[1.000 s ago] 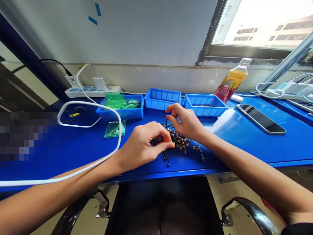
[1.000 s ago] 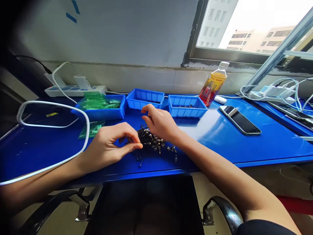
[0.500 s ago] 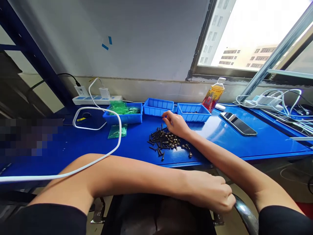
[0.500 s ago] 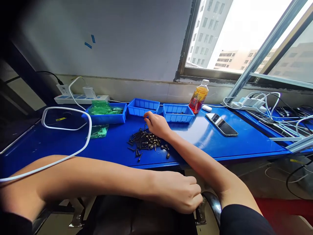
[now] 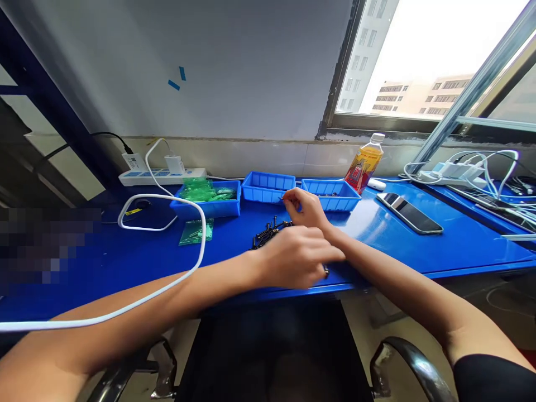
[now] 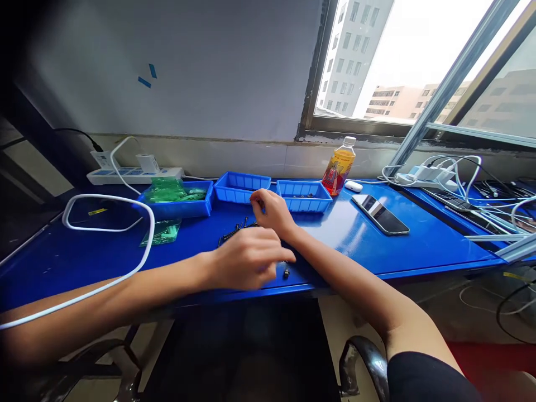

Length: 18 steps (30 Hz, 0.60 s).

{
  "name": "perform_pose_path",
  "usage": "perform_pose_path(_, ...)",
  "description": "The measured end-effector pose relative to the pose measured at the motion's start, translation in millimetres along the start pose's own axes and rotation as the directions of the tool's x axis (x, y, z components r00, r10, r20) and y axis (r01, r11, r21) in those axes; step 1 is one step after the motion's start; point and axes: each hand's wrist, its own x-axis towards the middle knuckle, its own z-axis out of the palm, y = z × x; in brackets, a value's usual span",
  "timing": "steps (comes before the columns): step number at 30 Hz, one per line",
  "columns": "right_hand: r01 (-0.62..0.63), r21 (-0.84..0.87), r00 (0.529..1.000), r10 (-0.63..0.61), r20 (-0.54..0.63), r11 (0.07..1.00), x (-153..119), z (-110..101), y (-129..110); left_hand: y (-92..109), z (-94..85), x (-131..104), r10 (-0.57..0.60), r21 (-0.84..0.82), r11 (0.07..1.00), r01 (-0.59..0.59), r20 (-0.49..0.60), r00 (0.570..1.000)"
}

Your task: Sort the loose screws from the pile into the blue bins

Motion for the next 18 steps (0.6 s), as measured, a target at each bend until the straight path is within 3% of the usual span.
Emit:
perform_pose_path(2,0.021,-0.005,0.998,-0.021,0.057,1.0,7.3,0.1,-0.2,-27.2,-23.8,-15.2,-0.271,-0.052,0.962,0.268,-0.059,0.961)
perform_pose_path(3,0.033,-0.005,0.995,-0.033,0.098,0.999,11.7,0.5,-0.9,-38.1,-34.3,-22.9,-0.401,-0.087,0.915,0.394,-0.085,0.912)
perform_pose_path(5,0.049,0.002,0.983,-0.048,0.176,0.999,20.4,2.6,-3.8,-52.8,-50.3,-37.5,-0.626,-0.202,0.776,0.597,-0.139,0.767)
perform_pose_path(7,0.038,0.02,0.977,-0.041,0.207,0.999,25.6,6.1,-8.3,-58.0,-58.3,-48.4,-0.766,-0.358,0.637,0.683,-0.194,0.613)
perform_pose_path(9,0.014,0.049,0.984,-0.022,0.178,0.999,24.7,10.6,-13.5,-56.8,-59.5,-53.7,-0.829,-0.499,0.545,0.674,-0.199,0.523)
perform_pose_path(12,0.032,0.094,0.983,-0.049,0.178,0.995,14.2,16.1,-22.0,-51.6,-54.7,-53.0,-0.847,-0.644,0.503,0.577,-0.234,0.477)
perform_pose_path(15,0.082,0.097,0.974,-0.101,0.201,0.992,4.1,16.7,-30.7,-48.6,-48.9,-50.0,-0.848,-0.714,0.473,0.516,-0.21,0.487)
perform_pose_path(18,0.149,0.083,0.978,-0.159,0.135,0.985,2.3,12.1,-37.5,-46.6,-46.5,-49.3,-0.848,-0.764,0.436,0.476,-0.172,0.501)
